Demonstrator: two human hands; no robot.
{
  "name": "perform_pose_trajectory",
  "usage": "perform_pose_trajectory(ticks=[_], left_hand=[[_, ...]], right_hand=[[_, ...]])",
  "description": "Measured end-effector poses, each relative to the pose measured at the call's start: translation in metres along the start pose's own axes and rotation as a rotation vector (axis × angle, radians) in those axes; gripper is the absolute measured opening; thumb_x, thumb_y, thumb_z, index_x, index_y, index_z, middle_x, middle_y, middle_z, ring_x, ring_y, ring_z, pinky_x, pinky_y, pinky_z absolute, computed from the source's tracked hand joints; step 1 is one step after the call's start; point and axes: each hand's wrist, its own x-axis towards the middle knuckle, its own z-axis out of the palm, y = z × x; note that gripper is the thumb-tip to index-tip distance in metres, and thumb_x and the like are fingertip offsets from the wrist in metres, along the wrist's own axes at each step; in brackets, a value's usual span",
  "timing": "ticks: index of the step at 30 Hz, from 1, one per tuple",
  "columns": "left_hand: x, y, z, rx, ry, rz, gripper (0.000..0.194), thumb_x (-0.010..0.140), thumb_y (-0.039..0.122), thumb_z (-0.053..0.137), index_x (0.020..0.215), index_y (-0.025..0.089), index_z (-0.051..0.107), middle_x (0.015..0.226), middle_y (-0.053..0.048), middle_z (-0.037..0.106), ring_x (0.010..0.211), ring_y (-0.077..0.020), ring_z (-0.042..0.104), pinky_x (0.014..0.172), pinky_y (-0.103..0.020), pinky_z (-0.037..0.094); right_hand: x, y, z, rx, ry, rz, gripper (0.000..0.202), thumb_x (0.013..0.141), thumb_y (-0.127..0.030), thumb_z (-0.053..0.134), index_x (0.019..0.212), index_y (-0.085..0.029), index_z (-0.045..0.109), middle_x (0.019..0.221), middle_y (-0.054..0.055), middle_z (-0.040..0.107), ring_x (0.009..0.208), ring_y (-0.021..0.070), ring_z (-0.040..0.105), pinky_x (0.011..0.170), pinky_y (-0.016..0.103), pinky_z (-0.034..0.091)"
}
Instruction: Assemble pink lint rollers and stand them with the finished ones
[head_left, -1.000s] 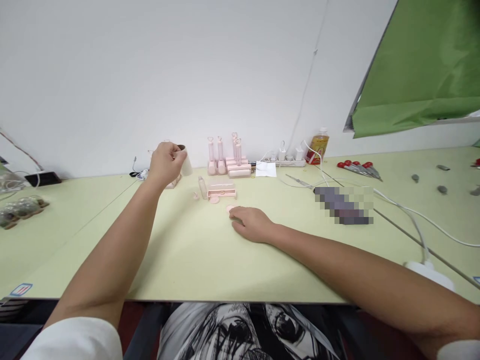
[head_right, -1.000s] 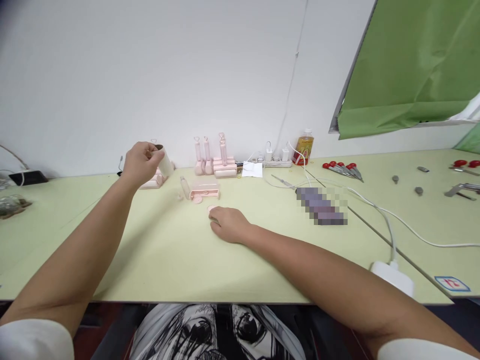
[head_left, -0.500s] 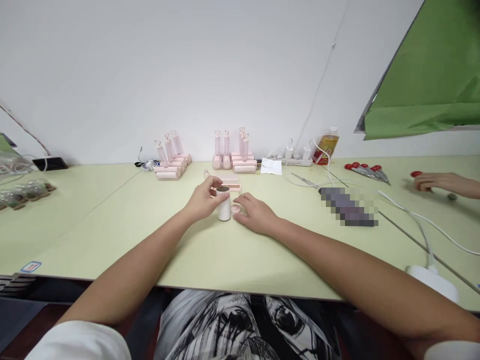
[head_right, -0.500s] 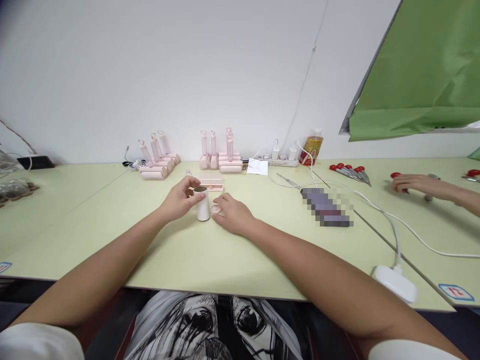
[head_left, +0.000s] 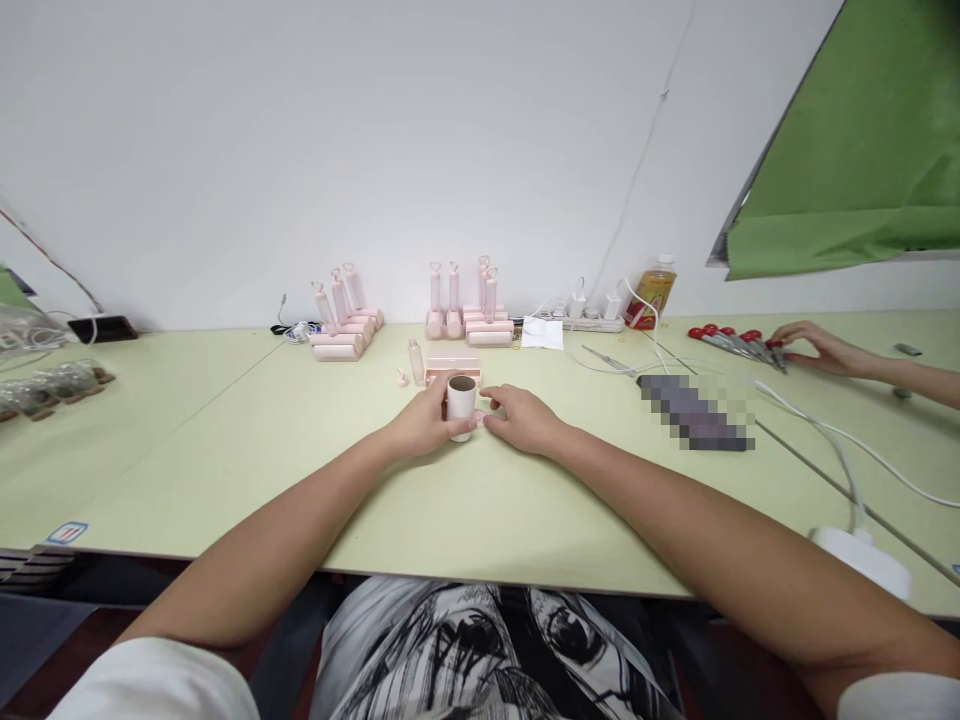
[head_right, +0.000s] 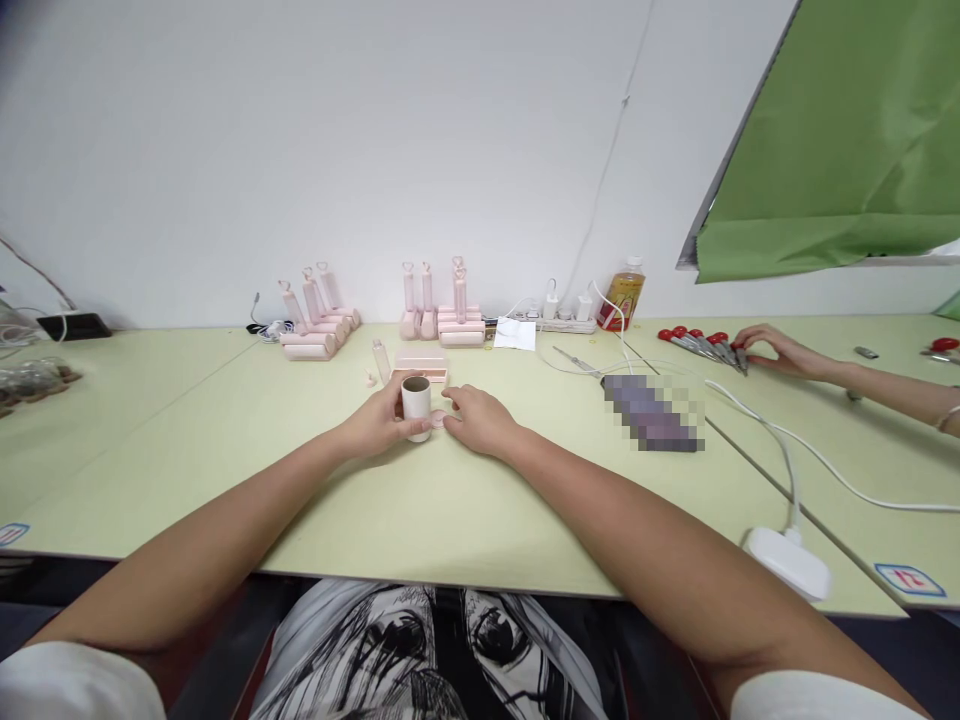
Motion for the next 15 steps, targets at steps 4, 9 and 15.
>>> perform_pose_trajectory(ticks=[4, 9, 15], left_hand=[[0.0006, -0.0001, 0.0023, 0.088, -0.047, -0.019, 0.059, 0.074, 0.045, 0.067, 0.125, 0.022, 0.047, 0.114, -0.007, 0.061, 0.099, -0.0261, 0.060, 0.084, -0.039, 0.049], [0.0008, 0.0001, 0.0011, 0.097, -0.080, -0.019, 0.055, 0.074, 0.043, 0.067, 0.121, 0.023, 0.050, 0.113, -0.006, 0.063, 0.101, -0.0271, 0.059, 0.086, -0.039, 0.047], [0.0008, 0.0004, 0.0004, 0.114, -0.082, 0.002, 0.049, 0.075, 0.043, 0.065, 0.118, 0.023, 0.051, 0.111, -0.005, 0.063, 0.099, -0.0257, 0.059, 0.084, -0.037, 0.047]], right_hand=[[0.0001, -0.0006, -0.0001, -0.056, -0.039, -0.064, 0.034, 0.091, -0.031, 0.047, 0.120, -0.017, 0.059, 0.105, 0.012, 0.062, 0.088, 0.0221, 0.059, 0.070, 0.029, 0.039], [0.0003, 0.0011, 0.0011, -0.087, -0.042, -0.090, 0.023, 0.088, -0.026, 0.051, 0.105, -0.018, 0.063, 0.100, 0.010, 0.061, 0.083, 0.0201, 0.059, 0.067, 0.028, 0.039], [0.0015, 0.0016, 0.0016, -0.062, -0.039, -0.066, 0.017, 0.087, -0.031, 0.054, 0.094, -0.019, 0.064, 0.096, 0.008, 0.060, 0.083, 0.0189, 0.058, 0.067, 0.027, 0.038]])
